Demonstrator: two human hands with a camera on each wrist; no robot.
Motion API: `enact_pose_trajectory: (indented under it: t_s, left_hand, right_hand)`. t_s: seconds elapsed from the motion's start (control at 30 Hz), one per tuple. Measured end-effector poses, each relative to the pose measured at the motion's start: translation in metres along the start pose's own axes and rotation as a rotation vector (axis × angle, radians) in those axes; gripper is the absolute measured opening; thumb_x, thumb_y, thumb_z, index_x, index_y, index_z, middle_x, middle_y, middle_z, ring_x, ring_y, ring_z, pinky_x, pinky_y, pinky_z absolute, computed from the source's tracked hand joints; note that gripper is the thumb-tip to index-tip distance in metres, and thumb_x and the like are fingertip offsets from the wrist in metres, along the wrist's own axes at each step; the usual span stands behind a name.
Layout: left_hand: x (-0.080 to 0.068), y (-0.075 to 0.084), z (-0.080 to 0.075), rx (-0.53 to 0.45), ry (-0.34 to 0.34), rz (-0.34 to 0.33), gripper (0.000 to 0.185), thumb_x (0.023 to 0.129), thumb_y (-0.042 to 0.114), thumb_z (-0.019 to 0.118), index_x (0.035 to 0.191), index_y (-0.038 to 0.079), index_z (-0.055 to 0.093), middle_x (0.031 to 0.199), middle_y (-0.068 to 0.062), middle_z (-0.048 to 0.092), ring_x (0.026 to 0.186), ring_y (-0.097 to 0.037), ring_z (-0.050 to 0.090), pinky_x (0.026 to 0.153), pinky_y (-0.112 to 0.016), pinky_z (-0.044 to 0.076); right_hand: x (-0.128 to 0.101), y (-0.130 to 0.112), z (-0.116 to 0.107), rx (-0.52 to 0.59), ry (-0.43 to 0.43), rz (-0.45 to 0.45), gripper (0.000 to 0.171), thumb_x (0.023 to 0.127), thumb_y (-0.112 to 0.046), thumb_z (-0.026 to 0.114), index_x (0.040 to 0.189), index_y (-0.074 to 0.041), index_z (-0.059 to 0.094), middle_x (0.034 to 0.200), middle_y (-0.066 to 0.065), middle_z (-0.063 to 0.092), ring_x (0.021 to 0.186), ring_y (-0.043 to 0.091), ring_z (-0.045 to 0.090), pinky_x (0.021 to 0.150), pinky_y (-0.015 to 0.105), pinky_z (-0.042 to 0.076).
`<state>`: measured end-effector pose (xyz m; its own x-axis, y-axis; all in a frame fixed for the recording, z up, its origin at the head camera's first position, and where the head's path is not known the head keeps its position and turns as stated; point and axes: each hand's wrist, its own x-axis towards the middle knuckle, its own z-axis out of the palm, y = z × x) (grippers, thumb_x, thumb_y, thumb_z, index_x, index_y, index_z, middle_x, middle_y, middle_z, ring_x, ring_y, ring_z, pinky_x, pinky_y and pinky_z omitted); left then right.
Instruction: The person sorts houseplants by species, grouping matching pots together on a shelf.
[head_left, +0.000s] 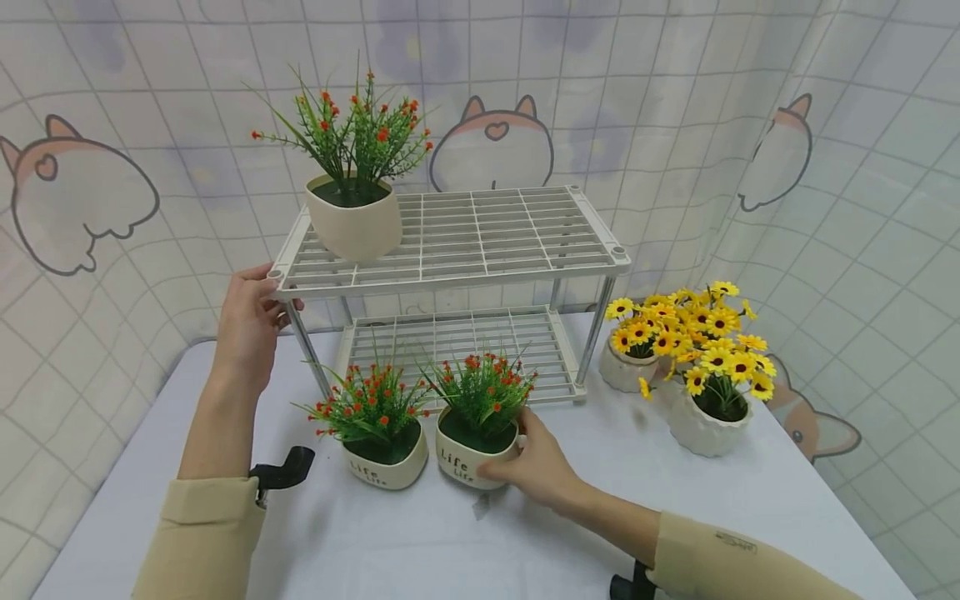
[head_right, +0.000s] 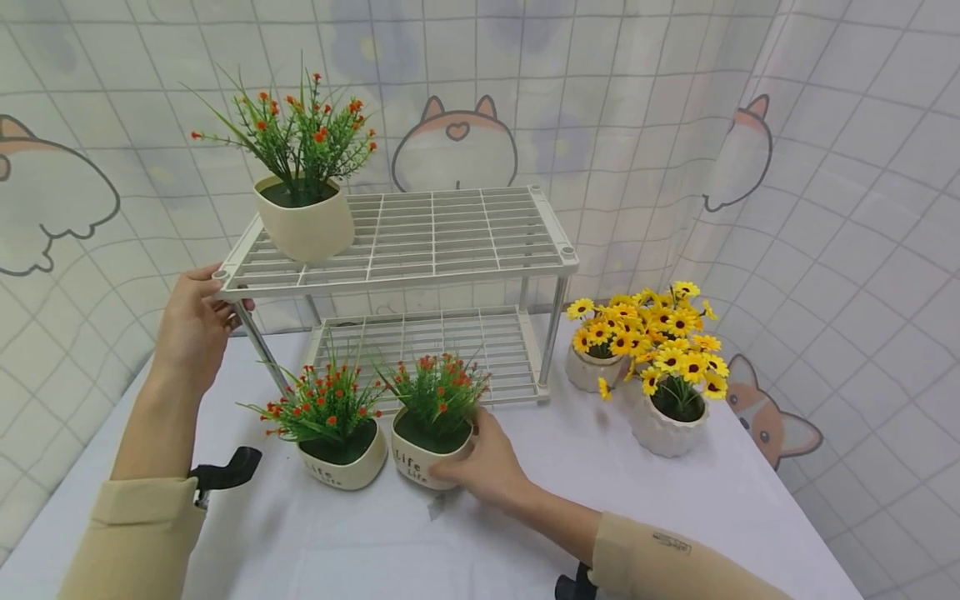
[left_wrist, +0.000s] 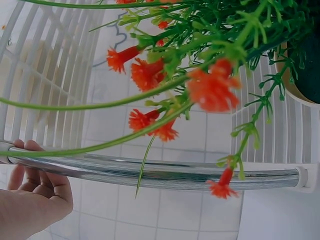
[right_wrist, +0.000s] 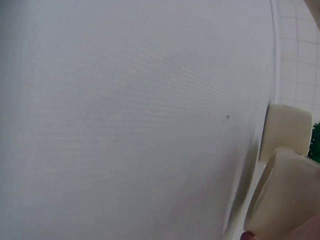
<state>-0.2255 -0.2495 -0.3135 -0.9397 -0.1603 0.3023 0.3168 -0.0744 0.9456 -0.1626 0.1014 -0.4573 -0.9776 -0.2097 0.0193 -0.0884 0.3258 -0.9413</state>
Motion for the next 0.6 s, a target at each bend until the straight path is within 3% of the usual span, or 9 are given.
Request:
enact_pose_trajectory:
  t_s: [0.27, 0.6]
  left_hand:
    - [0.000, 0.000, 0.001, -0.004, 0.004, 0.002, 0.024, 0.107, 0.025, 0.037, 0.129, 0.019, 0.043, 0.116, -0.003, 0.058, 0.091, -0.017, 0.051, 0.083, -0.028, 0.034]
    - [0.000, 0.000, 0.000, 0.016, 0.004, 0.008, 0.024, 0.107, 0.026, 0.037, 0.129, 0.020, 0.044, 0.117, -0.004, 0.058, 0.090, -0.017, 0.051, 0.083, -0.028, 0.035]
  right_hand:
    - [-0.010, -0.013, -0.021, -0.025, 0.020, -0.017, 0.095, 0.070, -0.021, 0.093, 0.148, -0.005, 0.043, 0.136, 0.010, 0.056, 0.128, 0.028, 0.051, 0.104, 0.054, 0.043]
    - [-0.019, -0.043, -0.051, -0.083, 0.026, -0.072, 0.093, 0.076, -0.028, 0.089, 0.152, -0.008, 0.038, 0.140, 0.010, 0.054, 0.127, 0.026, 0.049, 0.097, 0.047, 0.043]
